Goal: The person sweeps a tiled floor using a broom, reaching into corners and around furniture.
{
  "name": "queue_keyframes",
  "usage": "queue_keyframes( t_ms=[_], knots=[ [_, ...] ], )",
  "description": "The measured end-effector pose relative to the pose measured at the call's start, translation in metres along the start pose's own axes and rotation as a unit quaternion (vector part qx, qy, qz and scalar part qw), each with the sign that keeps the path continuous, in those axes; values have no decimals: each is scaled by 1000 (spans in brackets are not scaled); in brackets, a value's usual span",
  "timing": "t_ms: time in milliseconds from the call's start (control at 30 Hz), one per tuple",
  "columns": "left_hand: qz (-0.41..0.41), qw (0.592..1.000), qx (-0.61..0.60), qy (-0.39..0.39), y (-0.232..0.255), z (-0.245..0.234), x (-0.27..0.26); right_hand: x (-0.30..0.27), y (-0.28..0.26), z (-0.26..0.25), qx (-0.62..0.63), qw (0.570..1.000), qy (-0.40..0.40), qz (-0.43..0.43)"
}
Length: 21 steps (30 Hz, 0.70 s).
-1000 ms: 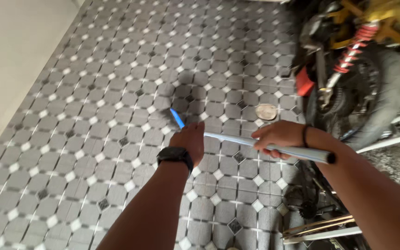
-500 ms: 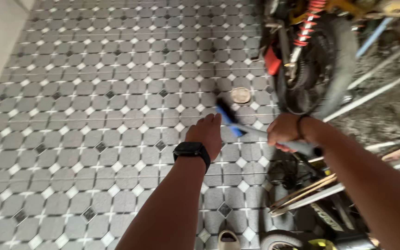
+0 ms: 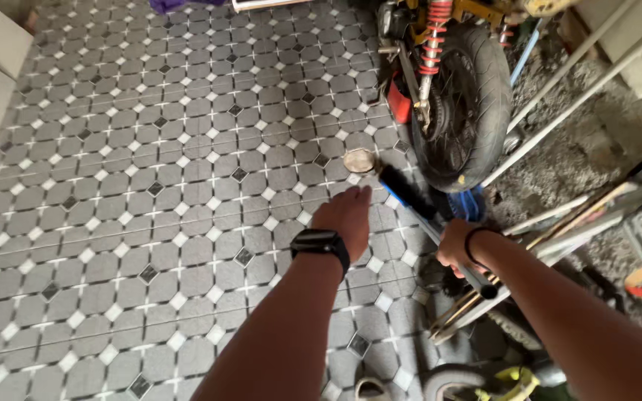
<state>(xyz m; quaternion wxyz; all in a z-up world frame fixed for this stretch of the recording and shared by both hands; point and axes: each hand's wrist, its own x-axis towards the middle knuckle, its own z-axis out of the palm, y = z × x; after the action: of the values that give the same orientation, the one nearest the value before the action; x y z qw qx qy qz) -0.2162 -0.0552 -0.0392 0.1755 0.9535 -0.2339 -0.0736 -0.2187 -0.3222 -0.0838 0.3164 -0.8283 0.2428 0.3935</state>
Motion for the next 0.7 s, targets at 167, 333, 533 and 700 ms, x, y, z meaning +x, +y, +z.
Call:
queue_keyframes(
  t_ms=[167,333,533,700],
  knots=[
    [-7,998,-6,-56,22,9,-12,-66,19,-23,-23,999,-40,0],
    [34,999,7,-17,31,5,-14,-70,34,-22,29,998,47,8],
    [33,997,13,-71,39,8,-30,-42,54,64,50,999,0,-12],
    [37,996,-28,-76,49,33,-50,-104,57,54,112,992,-56,7]
  ],
)
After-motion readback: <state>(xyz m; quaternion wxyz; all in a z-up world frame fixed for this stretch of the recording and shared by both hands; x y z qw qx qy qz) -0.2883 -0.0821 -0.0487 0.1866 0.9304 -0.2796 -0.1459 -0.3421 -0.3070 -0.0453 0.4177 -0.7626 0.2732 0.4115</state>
